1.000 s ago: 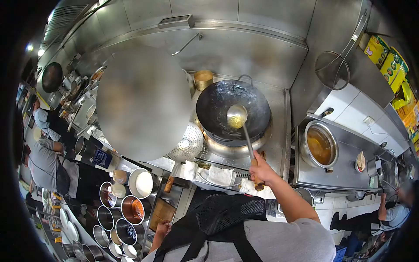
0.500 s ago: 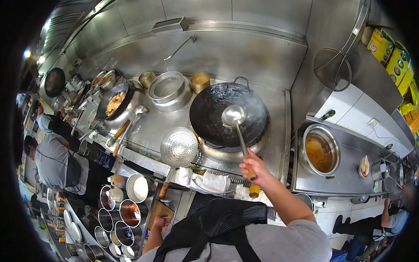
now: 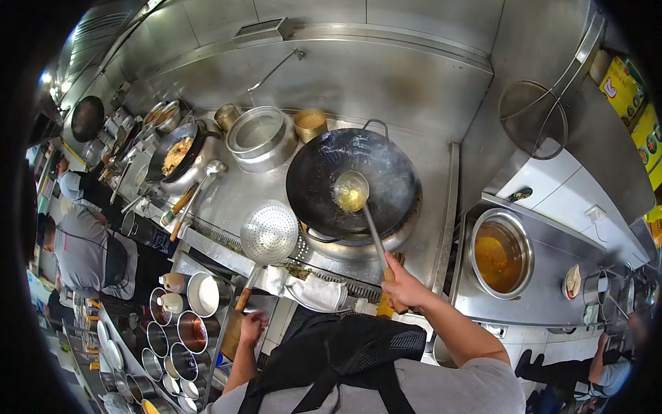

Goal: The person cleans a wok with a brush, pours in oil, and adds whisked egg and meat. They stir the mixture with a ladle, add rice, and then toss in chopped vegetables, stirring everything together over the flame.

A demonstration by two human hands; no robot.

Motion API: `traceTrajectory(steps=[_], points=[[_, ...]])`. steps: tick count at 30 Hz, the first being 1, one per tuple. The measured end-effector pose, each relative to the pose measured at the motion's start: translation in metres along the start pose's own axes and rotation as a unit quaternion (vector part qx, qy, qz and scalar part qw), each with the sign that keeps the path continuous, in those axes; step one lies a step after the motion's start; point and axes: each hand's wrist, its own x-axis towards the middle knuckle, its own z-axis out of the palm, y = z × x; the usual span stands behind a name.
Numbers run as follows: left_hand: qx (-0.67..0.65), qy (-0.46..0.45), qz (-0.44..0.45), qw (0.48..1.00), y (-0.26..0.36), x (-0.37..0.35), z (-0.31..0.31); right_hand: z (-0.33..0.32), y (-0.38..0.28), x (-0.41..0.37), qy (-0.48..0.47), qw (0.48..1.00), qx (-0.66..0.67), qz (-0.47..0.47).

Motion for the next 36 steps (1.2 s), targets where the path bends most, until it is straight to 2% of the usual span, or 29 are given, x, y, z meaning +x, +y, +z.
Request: traceTrajectory(steps=[1,2,3,4,5,7,8,9,11,13,14,15,16,17,18,19,20,21,22,23,24,25,26,27,29,31,33,35,36], points=[[0.003,0.009,0.051,0.999,0.013,0.007,0.002,-0.006,-0.005,0.003,0.002,1.000,0.001,0.002],[0.002,0.006,0.050,0.999,0.019,0.022,0.002,-0.015,-0.015,0.010,-0.044,0.981,0.187,0.033],[0.036,0.012,0.101,0.994,0.026,0.038,0.003,-0.023,-0.024,0.015,-0.089,0.924,0.366,0.061],[0.069,0.018,0.153,0.986,0.033,0.053,0.002,-0.037,-0.011,0.037,-0.120,0.880,0.458,0.050],[0.069,0.014,0.154,0.986,0.047,0.063,0.004,-0.036,-0.002,0.050,-0.116,0.880,0.458,0.048],[0.191,0.020,0.205,0.960,0.082,0.076,0.013,-0.026,0.005,0.067,-0.106,0.837,0.537,0.003],[0.223,0.024,0.197,0.954,0.085,0.086,0.017,-0.011,0.006,0.065,-0.070,0.864,0.498,-0.014],[0.253,0.026,0.189,0.948,0.088,0.098,0.021,0.000,0.006,0.058,-0.063,0.865,0.498,-0.020],[0.317,-0.035,0.272,0.908,0.079,0.125,0.025,0.018,-0.006,0.037,0.003,0.913,0.408,-0.019],[0.328,-0.062,0.242,0.911,0.085,0.119,0.039,0.011,-0.016,0.020,0.047,0.910,0.411,-0.006],[0.325,-0.071,0.244,0.911,0.082,0.120,0.044,0.012,-0.019,0.012,0.059,0.936,0.346,-0.007],[0.329,-0.035,0.266,0.905,0.080,0.121,0.045,0.018,-0.021,0.005,0.071,0.957,0.282,-0.007],[0.335,0.001,0.286,0.898,0.077,0.121,0.045,0.028,-0.017,0.004,0.081,0.955,0.286,-0.004],[0.340,0.014,0.283,0.897,0.080,0.119,0.045,0.041,-0.007,0.002,0.131,0.989,0.068,0.000],[0.337,0.003,0.297,0.893,0.082,0.122,0.044,0.053,0.005,-0.002,0.171,0.973,-0.153,0.011],[0.333,-0.011,0.310,0.890,0.083,0.126,0.041,0.059,0.023,-0.006,0.179,0.973,-0.146,0.023],[0.336,-0.026,0.306,0.890,0.080,0.134,0.036,0.063,0.042,-0.011,0.234,0.918,-0.320,0.005],[0.235,-0.124,0.255,0.930,0.080,0.143,0.033,0.069,0.059,-0.017,0.276,0.831,-0.484,-0.012],[0.127,-0.216,0.199,0.947,0.085,0.154,0.034,0.081,0.059,-0.026,0.276,0.828,-0.486,0.052],[0.125,-0.225,0.197,0.946,0.105,0.151,0.034,0.089,0.067,-0.033,0.281,0.826,-0.486,0.060],[-0.044,-0.271,0.151,0.950,0.141,0.132,0.027,0.099,0.077,-0.042,0.283,0.811,-0.506,0.078],[-0.210,-0.306,0.098,0.923,0.174,0.115,0.021,0.107,0.085,-0.048,0.284,0.797,-0.524,0.095],[-0.293,-0.304,0.073,0.904,0.196,0.108,0.018,0.116,0.091,-0.049,0.280,0.783,-0.536,0.144],[-0.344,-0.297,0.082,0.887,0.204,0.113,0.022,0.124,0.091,-0.050,0.281,0.782,-0.537,0.146],[-0.297,-0.376,0.047,0.877,0.225,0.133,0.037,0.132,0.093,-0.049,0.280,0.780,-0.540,0.150],[-0.231,-0.420,-0.103,0.872,0.225,0.165,0.070,0.132,0.095,-0.047,0.280,0.782,-0.538,0.146],[-0.218,-0.377,-0.085,0.896,0.226,0.162,0.116,0.128,0.095,-0.043,0.284,0.782,-0.537,0.138],[-0.227,-0.351,-0.135,0.898,0.235,0.157,0.153,0.127,0.090,-0.039,0.286,0.790,-0.520,0.155],[-0.234,-0.378,-0.139,0.885,0.236,0.157,0.166,0.128,0.085,-0.038,0.281,0.797,-0.505,0.177]])
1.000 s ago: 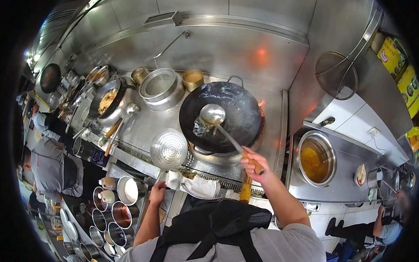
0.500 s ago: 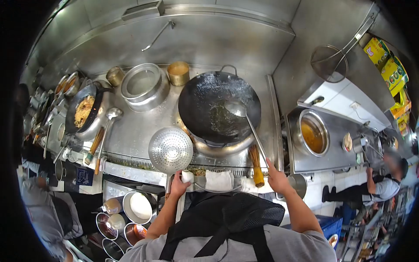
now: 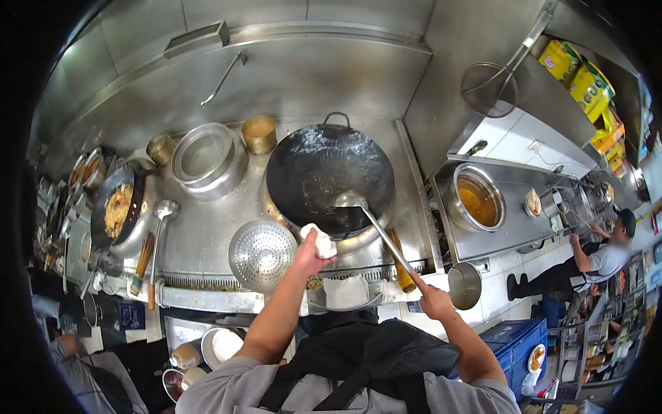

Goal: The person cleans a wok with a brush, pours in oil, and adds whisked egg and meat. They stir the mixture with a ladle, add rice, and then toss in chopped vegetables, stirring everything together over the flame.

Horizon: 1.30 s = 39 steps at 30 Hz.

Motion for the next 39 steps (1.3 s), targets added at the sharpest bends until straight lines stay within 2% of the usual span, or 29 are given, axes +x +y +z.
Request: traceTrajectory(steps=[1,3,4,5,7,9,11,14,17,20,21,22,23,25,28,29,31,39], points=[[-0.007,-0.030,-0.010,0.999,0.002,0.002,0.014,-0.001,-0.002,-0.001,0.010,1.000,0.005,0.004],[-0.019,0.055,0.010,0.998,0.005,0.001,0.037,0.000,0.000,-0.005,0.019,0.999,0.035,-0.031],[-0.026,0.046,0.005,0.999,0.006,0.003,0.037,0.005,0.006,-0.008,0.051,0.996,0.031,-0.058],[-0.032,0.039,-0.001,0.999,0.008,0.008,0.032,0.002,0.006,-0.013,0.060,0.996,0.037,-0.053],[-0.015,0.057,-0.007,0.998,0.009,0.022,0.031,-0.002,0.007,-0.026,0.006,0.999,0.036,0.004],[0.105,0.121,0.012,0.987,0.000,0.028,0.034,0.003,0.022,-0.034,0.008,0.999,0.042,0.010],[0.100,0.143,0.059,0.983,-0.005,0.002,0.049,-0.012,0.031,-0.041,0.014,0.998,0.056,-0.018],[0.084,0.156,0.068,0.982,-0.016,-0.035,0.065,-0.027,0.055,-0.044,0.014,0.997,0.057,-0.060],[0.077,0.176,0.115,0.975,-0.026,-0.054,0.091,-0.056,0.074,-0.048,0.012,0.992,0.062,-0.113],[0.059,0.187,0.156,0.968,-0.037,-0.067,0.131,-0.080,0.107,-0.045,0.041,0.975,0.035,-0.214],[0.051,0.191,0.165,0.966,-0.042,-0.069,0.146,-0.091,0.114,-0.047,0.024,0.977,0.039,-0.210],[0.054,0.211,0.173,0.961,-0.047,-0.072,0.162,-0.093,0.130,-0.046,0.041,0.967,0.050,-0.245],[0.083,0.227,0.162,0.957,-0.054,-0.078,0.179,-0.097,0.146,-0.047,0.049,0.967,0.054,-0.244],[0.049,0.225,0.179,0.957,-0.069,-0.077,0.209,-0.102,0.176,-0.055,0.037,0.962,0.071,-0.261],[0.074,0.207,0.158,0.963,-0.086,-0.086,0.257,-0.121,0.217,-0.089,0.024,0.969,0.062,-0.239],[0.073,0.220,0.170,0.958,-0.092,-0.090,0.277,-0.120,0.236,-0.090,0.033,0.968,0.066,-0.239],[0.094,0.225,0.179,0.953,-0.103,-0.099,0.309,-0.114,0.265,-0.087,0.087,0.948,0.083,-0.296],[0.172,0.221,0.261,0.924,-0.132,-0.096,0.409,-0.126,0.330,-0.128,0.116,0.949,0.117,-0.271]])
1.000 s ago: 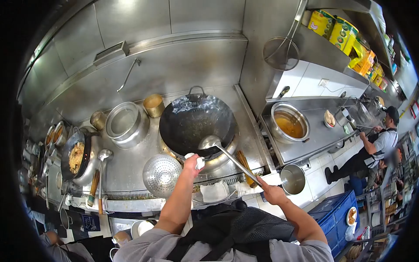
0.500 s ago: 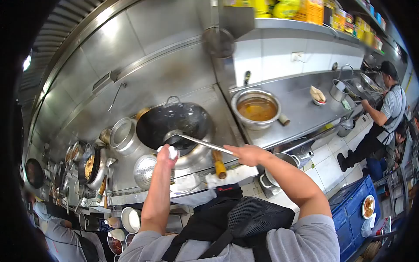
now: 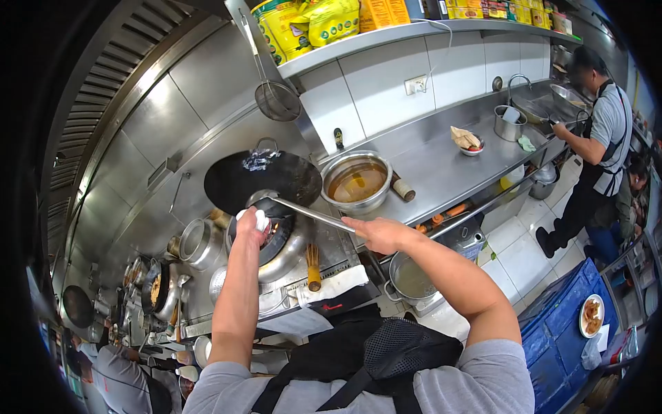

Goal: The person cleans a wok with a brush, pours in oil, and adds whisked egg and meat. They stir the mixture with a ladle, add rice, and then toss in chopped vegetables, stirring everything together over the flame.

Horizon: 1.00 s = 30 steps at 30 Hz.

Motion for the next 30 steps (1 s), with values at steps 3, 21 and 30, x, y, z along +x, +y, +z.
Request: traceTrajectory(steps=[3,21,30], points=[[0.042,0.016,0.072,0.996,-0.001,-0.019,0.030,0.006,0.018,-0.012,0.054,0.998,0.024,-0.027],[-0.010,0.026,0.080,0.996,-0.043,-0.016,0.007,0.122,0.074,-0.040,0.305,0.934,0.179,-0.047],[-0.218,-0.019,-0.172,0.960,-0.084,0.044,-0.095,0.068,0.038,-0.010,0.122,0.697,0.686,0.170]])
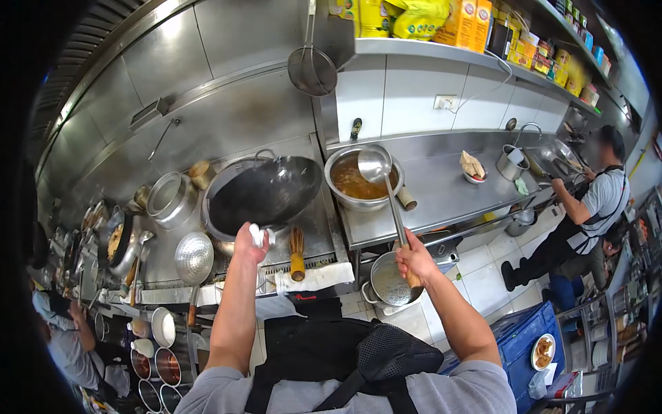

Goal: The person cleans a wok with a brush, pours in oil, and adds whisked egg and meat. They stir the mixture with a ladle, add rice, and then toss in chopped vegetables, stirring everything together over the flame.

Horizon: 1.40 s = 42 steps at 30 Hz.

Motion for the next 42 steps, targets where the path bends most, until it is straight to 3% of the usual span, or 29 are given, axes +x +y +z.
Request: traceTrajectory(steps=[6,8,10,12,14,18,22,24,27,28,30,31,33,37,40,41,42], points=[[-0.010,0.002,-0.024,1.000,0.051,0.039,-0.066,0.059,0.007,0.039,0.164,0.958,-0.235,0.027],[-0.009,0.011,-0.008,1.000,0.066,0.055,-0.084,0.072,0.002,0.045,0.173,0.964,-0.199,0.036],[0.011,0.008,-0.013,1.000,0.083,0.077,-0.101,0.081,-0.001,0.052,0.137,0.990,-0.016,0.023],[0.024,0.005,-0.025,0.999,0.099,0.108,-0.114,0.104,0.008,0.060,0.162,0.987,-0.014,0.008],[0.045,0.003,-0.034,0.998,0.109,0.140,-0.129,0.125,0.012,0.065,0.186,0.978,0.082,-0.038],[0.143,-0.032,-0.012,0.989,0.114,0.186,-0.164,0.143,0.002,0.058,0.136,0.974,0.169,-0.057],[0.105,-0.123,-0.010,0.987,0.119,0.166,-0.236,0.153,0.008,0.054,0.158,0.972,0.167,-0.046],[0.077,-0.046,0.034,0.995,0.116,0.147,-0.275,0.157,0.008,0.052,0.158,0.971,0.175,-0.043],[0.104,-0.046,0.070,0.991,0.112,0.124,-0.331,0.151,0.009,0.055,0.173,0.976,0.127,-0.029],[0.145,-0.023,0.105,0.984,0.110,0.120,-0.342,0.151,0.008,0.057,0.173,0.976,0.128,-0.027],[0.190,0.002,0.139,0.972,0.103,0.117,-0.364,0.152,0.005,0.059,0.210,0.978,0.011,-0.001],[0.275,0.002,0.158,0.948,0.097,0.125,-0.376,0.152,0.006,0.060,0.210,0.978,0.016,0.001],[0.383,0.014,0.181,0.906,0.089,0.131,-0.379,0.150,0.005,0.063,0.220,0.973,-0.062,0.020],[0.379,0.001,0.237,0.895,0.082,0.145,-0.380,0.143,-0.005,0.064,0.201,0.979,-0.012,0.013],[0.427,-0.029,0.234,0.873,0.079,0.150,-0.376,0.145,-0.009,0.064,0.209,0.976,-0.059,0.008],[0.428,-0.025,0.234,0.873,0.075,0.155,-0.377,0.147,-0.012,0.063,0.233,0.956,-0.177,0.011],[0.512,0.004,0.269,0.815,0.064,0.171,-0.389,0.149,-0.013,0.063,0.252,0.923,-0.292,0.014]])
